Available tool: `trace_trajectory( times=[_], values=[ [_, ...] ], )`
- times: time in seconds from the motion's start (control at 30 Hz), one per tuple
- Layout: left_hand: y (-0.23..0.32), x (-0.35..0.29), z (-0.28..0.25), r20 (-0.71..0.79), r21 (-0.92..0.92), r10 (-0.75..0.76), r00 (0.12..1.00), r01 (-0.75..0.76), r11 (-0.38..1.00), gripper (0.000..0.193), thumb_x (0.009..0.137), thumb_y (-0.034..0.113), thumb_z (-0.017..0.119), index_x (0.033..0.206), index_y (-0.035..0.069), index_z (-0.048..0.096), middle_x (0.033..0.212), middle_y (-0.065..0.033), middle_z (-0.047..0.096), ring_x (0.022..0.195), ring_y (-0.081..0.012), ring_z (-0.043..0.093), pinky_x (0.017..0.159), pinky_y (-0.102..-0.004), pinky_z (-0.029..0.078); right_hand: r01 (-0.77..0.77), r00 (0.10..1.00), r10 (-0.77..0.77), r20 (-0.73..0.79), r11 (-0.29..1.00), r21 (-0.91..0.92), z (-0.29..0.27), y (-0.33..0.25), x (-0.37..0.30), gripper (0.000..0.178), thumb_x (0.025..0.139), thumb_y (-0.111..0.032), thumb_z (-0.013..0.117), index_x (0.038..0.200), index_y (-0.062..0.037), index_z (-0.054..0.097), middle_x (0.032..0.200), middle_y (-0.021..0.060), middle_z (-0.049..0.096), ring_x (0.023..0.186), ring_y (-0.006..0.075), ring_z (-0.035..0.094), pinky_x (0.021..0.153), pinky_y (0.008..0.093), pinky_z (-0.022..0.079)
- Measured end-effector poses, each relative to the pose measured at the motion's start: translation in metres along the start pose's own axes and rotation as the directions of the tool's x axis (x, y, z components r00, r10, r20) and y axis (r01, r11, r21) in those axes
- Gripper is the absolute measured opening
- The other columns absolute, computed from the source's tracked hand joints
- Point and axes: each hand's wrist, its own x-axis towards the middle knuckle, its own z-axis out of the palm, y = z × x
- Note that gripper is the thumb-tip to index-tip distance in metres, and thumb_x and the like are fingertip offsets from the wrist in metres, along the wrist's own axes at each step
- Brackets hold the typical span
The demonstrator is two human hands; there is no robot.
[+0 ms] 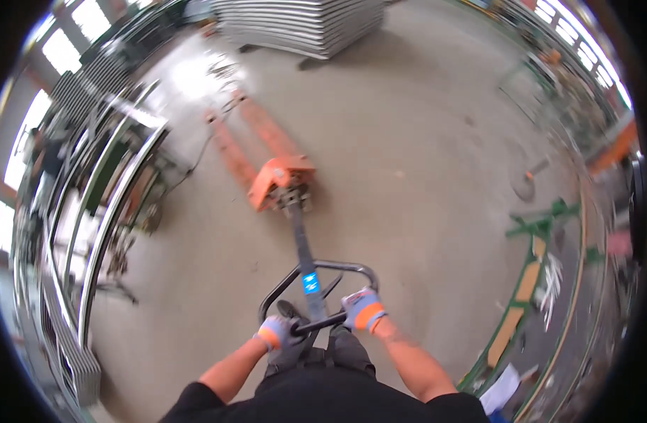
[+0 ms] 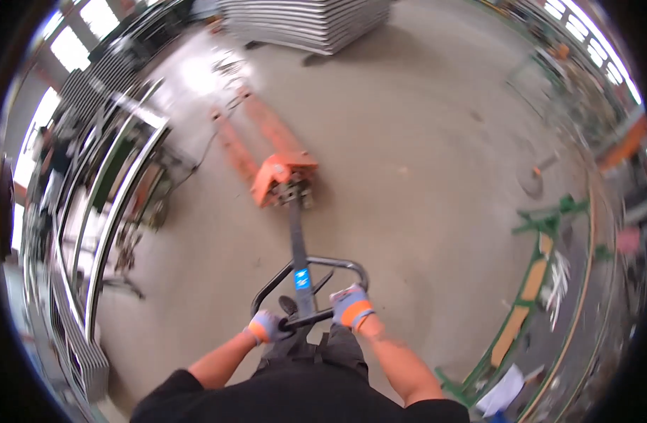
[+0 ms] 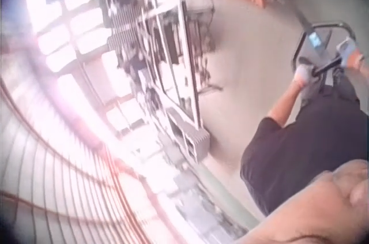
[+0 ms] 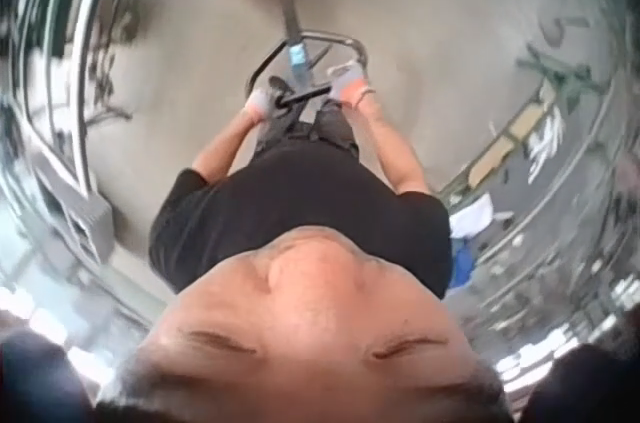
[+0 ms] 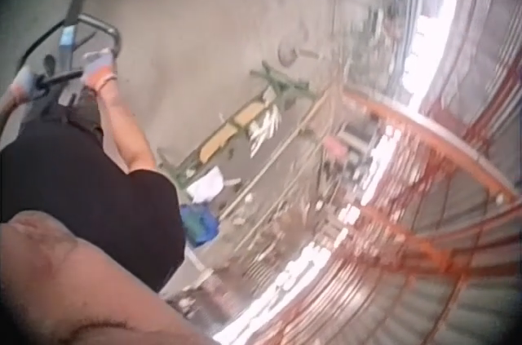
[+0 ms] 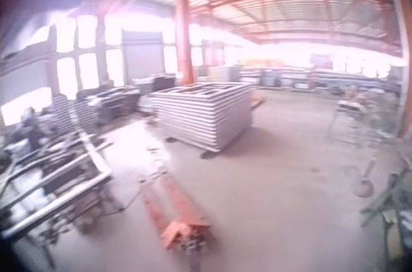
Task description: Assemble components of a metal frame using a power drill and screws at a workshop station.
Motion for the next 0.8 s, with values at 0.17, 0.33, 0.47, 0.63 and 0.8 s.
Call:
trace_trajectory(
  times=[0.17,0.33,0.47,0.63,0.8],
  values=[
    [0.019,0.005,0.008,-0.056,-0.126,-0.09,0.994,0.083,0.989,0.046,0.081,0.055,0.056,0.094,0.013,0.071,0.088,-0.0141,0.07,0.085,-0.0312,0.068,0.075,-0.0421,0.053,0.057,0.998,-0.056,0.011,0.995,-0.082,-0.004,0.013,-0.001,0.031,0.073,-0.037,0.061,0.091,-0.0128,0.07,0.085,0.0102,0.071,0.084,0.0268,0.069,0.081,0.0383,0.046],
    [0.007,-0.009,0.056,-0.069,-0.182,-0.157,0.985,0.142,0.973,0.045,0.081,0.053,0.056,0.095,0.015,0.073,0.093,-0.0145,0.071,0.09,-0.0301,0.068,0.079,-0.0399,0.054,0.03,0.995,-0.012,0.102,0.984,-0.175,0.038,-0.018,0.004,0.03,0.075,-0.038,0.06,0.091,-0.0148,0.069,0.087,0.0095,0.071,0.083,0.0263,0.069,0.082,0.0378,0.045],
    [-0.017,-0.043,0.074,-0.132,-0.164,-0.213,0.968,0.19,0.968,0.039,0.078,0.046,0.056,0.088,0.013,0.074,0.088,-0.0131,0.071,0.086,-0.0283,0.069,0.077,-0.0389,0.054,-0.003,1.0,0.003,-0.001,0.983,-0.186,0.074,-0.065,0.005,0.032,0.075,-0.041,0.061,0.091,-0.0146,0.069,0.087,0.0096,0.071,0.084,0.0264,0.069,0.083,0.0377,0.045],
    [-0.039,-0.077,0.096,-0.116,-0.146,-0.182,0.976,0.164,0.976,0.037,0.078,0.044,0.057,0.092,0.013,0.073,0.091,-0.0123,0.071,0.088,-0.0275,0.069,0.079,-0.0384,0.053,-0.062,0.994,0.075,0.079,0.986,-0.154,0.083,-0.116,0.003,0.039,0.074,-0.046,0.063,0.094,-0.0129,0.069,0.092,0.0112,0.071,0.09,0.0264,0.068,0.083,0.0387,0.047],
    [-0.031,-0.092,0.132,-0.16,-0.163,-0.117,0.98,0.09,0.982,0.04,0.079,0.046,0.056,0.093,0.012,0.071,0.092,-0.0121,0.071,0.09,-0.0282,0.068,0.08,-0.0398,0.052,-0.08,0.988,0.106,0.113,0.974,-0.211,0.102,-0.129,-0.02,0.033,0.074,-0.043,0.059,0.087,-0.015,0.07,0.086,0.0107,0.071,0.085,0.0268,0.069,0.08,0.0375,0.048]
  ],
)
